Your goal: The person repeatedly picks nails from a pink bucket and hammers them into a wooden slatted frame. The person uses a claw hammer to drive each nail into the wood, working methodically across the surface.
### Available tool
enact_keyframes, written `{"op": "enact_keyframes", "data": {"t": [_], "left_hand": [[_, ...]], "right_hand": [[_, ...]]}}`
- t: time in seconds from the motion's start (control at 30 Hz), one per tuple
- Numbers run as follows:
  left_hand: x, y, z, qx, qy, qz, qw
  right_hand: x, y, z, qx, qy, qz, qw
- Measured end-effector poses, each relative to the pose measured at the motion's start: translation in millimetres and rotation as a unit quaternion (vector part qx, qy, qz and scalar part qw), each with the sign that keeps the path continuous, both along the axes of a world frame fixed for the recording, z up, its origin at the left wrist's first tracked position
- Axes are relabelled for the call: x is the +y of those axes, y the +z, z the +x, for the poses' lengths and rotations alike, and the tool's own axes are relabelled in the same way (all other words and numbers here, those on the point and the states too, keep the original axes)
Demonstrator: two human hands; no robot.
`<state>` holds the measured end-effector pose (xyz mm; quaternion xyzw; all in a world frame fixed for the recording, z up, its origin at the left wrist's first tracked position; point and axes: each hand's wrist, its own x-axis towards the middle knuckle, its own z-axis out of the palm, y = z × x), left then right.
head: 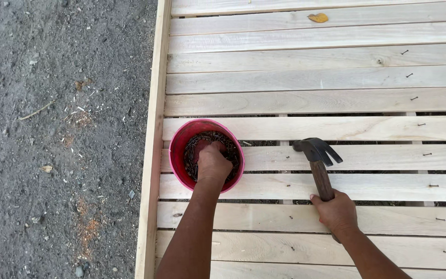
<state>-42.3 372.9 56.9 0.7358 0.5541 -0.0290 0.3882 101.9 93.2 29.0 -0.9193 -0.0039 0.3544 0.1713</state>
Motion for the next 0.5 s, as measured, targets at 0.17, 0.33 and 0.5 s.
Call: {"op": "enact_keyframes", "data": {"t": [0.17, 0.33, 0.5], "left_hand": [[16.7, -2.7, -5.3, -0.042, 0.057, -0.044, 0.997], [26.3, -13.3, -7.5, -0.162, 0.15, -0.032, 0.975], [29.1, -15.6, -3.0, -0.095, 0.129, -0.02, 0.987]], "right_hand": [[0.9, 3.3, 0.5, 0.017, 0.011, -0.021, 1.0], [1.2, 3.8, 1.2, 0.02, -0.006, -0.009, 1.0], [0.7, 3.4, 0.9, 0.028, -0.013, -0.012, 0.999]]}}
